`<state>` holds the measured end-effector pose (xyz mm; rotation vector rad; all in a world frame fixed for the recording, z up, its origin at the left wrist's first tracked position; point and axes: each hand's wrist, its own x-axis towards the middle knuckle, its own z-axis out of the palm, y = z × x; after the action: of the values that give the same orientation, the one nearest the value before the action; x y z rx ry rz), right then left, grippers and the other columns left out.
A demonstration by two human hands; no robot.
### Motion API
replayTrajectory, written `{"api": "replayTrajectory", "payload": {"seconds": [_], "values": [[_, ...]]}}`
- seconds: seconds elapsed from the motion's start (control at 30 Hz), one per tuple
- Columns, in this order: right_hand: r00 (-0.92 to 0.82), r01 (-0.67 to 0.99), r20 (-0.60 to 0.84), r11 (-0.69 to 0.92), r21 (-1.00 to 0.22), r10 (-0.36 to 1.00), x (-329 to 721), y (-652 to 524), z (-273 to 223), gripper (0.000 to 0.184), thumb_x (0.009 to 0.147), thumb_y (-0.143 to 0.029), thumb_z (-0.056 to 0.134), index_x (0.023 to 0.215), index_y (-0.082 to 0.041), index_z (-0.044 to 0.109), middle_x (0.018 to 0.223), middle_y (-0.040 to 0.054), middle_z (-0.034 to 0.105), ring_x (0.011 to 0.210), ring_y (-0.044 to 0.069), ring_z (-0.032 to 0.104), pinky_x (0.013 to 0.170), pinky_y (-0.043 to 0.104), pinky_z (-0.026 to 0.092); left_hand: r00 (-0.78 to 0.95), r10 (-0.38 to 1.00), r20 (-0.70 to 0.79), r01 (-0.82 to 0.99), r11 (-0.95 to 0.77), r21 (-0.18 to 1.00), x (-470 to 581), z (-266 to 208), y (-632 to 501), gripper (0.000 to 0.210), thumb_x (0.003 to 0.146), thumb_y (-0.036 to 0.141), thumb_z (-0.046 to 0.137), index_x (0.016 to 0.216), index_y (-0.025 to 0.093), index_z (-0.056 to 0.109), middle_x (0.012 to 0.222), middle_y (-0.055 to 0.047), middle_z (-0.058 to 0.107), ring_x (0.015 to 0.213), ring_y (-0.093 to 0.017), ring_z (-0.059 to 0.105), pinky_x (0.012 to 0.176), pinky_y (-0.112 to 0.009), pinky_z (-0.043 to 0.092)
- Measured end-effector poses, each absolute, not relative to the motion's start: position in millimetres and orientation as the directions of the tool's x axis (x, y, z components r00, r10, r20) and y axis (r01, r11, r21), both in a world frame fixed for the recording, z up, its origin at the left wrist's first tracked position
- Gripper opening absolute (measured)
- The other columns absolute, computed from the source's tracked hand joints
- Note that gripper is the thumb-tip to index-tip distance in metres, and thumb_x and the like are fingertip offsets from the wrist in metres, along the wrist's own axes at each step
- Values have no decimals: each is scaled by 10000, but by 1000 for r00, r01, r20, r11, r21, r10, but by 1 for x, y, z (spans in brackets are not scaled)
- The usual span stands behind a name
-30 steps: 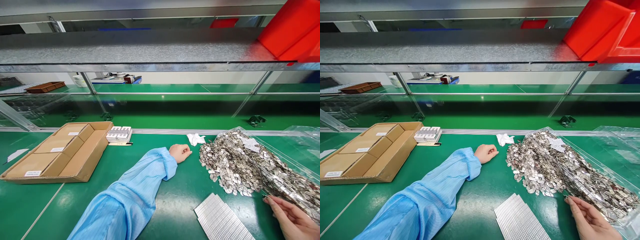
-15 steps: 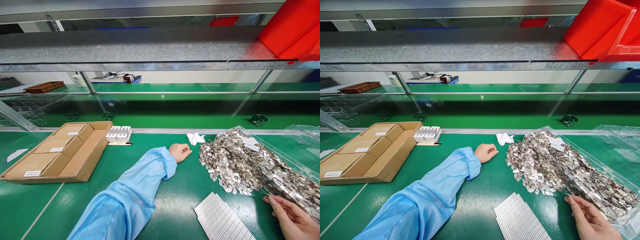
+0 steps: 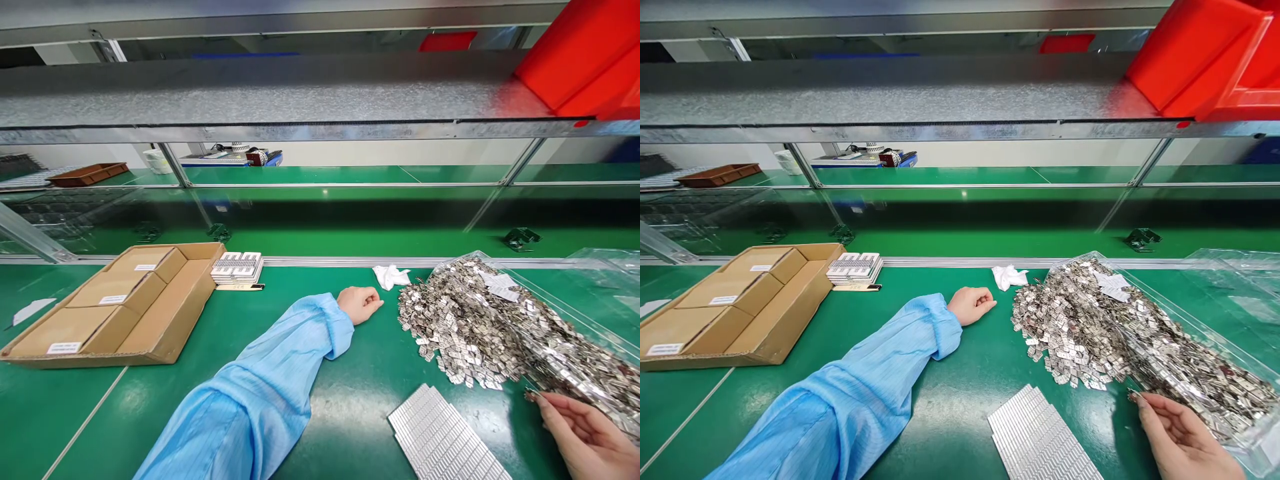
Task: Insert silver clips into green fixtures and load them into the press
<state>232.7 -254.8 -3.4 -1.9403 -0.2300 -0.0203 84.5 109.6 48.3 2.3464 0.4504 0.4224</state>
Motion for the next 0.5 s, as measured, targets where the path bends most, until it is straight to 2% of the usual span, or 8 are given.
{"api": "replayTrajectory", "payload": {"seconds": [0.17, 0.37, 0.5], "values": [[966, 226, 170, -324, -919, 193, 235, -258, -9, 394, 588, -528, 765, 922, -340, 671, 913, 48, 685, 949, 366, 648, 810, 365, 578, 886, 429, 177, 196, -692, 694, 84, 49, 109, 191, 855, 374, 566, 764, 222, 640, 669, 35, 648, 627, -115, 573, 561, -207, 394], [963, 231, 172, -310, -922, 207, 236, -257, -7, 409, 576, -490, 775, 938, -327, 676, 902, 29, 690, 865, 256, 672, 776, 181, 515, 886, 426, 182, 188, -691, 698, 84, 49, 109, 187, 852, 366, 571, 755, 217, 632, 661, 37, 639, 616, -112, 565, 565, -211, 389], [968, 206, 147, -315, -927, 202, 236, -256, -8, 416, 578, -511, 773, 945, -341, 678, 909, 21, 691, 880, 255, 668, 792, 181, 497, 885, 426, 187, 184, -690, 700, 84, 49, 109, 190, 852, 363, 574, 745, 215, 626, 645, 40, 626, 606, -110, 557, 557, -213, 378]]}}
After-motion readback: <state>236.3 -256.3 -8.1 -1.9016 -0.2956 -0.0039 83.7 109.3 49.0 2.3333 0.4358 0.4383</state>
